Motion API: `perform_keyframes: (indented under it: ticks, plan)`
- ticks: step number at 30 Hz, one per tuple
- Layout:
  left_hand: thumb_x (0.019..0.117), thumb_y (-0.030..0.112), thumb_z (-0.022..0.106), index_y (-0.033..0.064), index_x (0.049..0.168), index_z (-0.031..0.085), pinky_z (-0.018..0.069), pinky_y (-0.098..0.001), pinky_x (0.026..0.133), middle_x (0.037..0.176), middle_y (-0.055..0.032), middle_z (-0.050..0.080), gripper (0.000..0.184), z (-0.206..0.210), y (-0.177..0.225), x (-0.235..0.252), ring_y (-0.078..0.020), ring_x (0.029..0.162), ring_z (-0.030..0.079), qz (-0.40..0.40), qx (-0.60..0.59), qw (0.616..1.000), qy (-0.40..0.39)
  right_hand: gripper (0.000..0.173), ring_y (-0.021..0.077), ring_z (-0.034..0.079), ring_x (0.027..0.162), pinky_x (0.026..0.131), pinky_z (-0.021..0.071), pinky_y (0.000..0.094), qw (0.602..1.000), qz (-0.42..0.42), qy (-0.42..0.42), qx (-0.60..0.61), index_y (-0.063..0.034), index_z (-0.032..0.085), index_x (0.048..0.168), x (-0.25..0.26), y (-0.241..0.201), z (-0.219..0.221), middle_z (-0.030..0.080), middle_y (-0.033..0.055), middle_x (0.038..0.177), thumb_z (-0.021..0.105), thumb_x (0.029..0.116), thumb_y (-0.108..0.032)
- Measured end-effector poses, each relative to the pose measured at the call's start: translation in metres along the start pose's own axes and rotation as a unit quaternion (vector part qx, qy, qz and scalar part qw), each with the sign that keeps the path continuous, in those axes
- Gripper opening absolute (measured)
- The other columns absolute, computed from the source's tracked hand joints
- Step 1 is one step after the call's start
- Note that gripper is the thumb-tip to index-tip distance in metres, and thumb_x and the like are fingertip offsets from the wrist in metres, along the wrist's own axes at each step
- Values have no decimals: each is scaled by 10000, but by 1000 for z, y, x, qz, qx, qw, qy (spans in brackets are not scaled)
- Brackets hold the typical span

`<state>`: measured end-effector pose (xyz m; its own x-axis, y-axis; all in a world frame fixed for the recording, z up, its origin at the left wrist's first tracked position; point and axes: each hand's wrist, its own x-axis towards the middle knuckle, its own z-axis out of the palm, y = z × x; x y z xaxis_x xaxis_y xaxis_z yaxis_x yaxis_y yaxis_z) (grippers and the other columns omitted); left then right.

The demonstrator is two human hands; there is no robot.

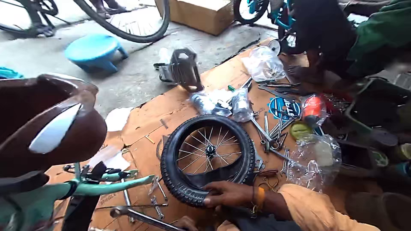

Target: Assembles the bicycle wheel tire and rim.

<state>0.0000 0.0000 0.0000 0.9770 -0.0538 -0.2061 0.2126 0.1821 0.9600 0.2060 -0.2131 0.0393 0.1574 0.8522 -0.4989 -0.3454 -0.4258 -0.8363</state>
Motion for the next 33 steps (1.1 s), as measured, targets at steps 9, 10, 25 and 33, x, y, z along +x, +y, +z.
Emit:
perform_keyframes:
  ticks: [9, 10, 25, 33]
  plan:
    - [1017, 369, 620, 46, 1056, 709, 578, -404, 685, 787, -57, 691, 337, 12, 43, 74, -151, 683, 656, -40, 302, 948, -88, 412, 209, 664, 1019, 914, 567, 415, 993, -86, 14, 75, 2, 480, 1390, 12, -24, -2, 635, 146, 1211, 587, 1036, -181]
    - [1016, 435, 609, 75, 1090, 715, 598, -446, 718, 819, -57, 713, 382, 11, 45, 85, -172, 724, 687, -20, 336, 937, -96, 336, 190, 669, 968, 884, 578, 406, 988, -75, 65, 117, 12, 528, 1322, 9, -26, -4, 656, 118, 1129, 593, 1024, -132]
    - [959, 436, 684, 224, 1390, 642, 446, -490, 1128, 1511, -11, 545, 482, 37, -3, 134, -249, 1363, 517, -53, 472, 876, -84, 449, 303, 694, 1008, 859, 586, 553, 896, 39, 293, -333, -161, 592, 1398, 30, 4, -45, 673, 127, 1202, 650, 978, -307]
    - [988, 430, 608, 292, 1429, 610, 434, -490, 1117, 1517, 11, 549, 462, 34, -22, 127, -242, 1358, 524, -38, 539, 832, -127, 334, 254, 709, 866, 786, 575, 543, 901, 50, 317, -291, -147, 745, 1045, 64, 38, -50, 728, 70, 906, 612, 991, -450]
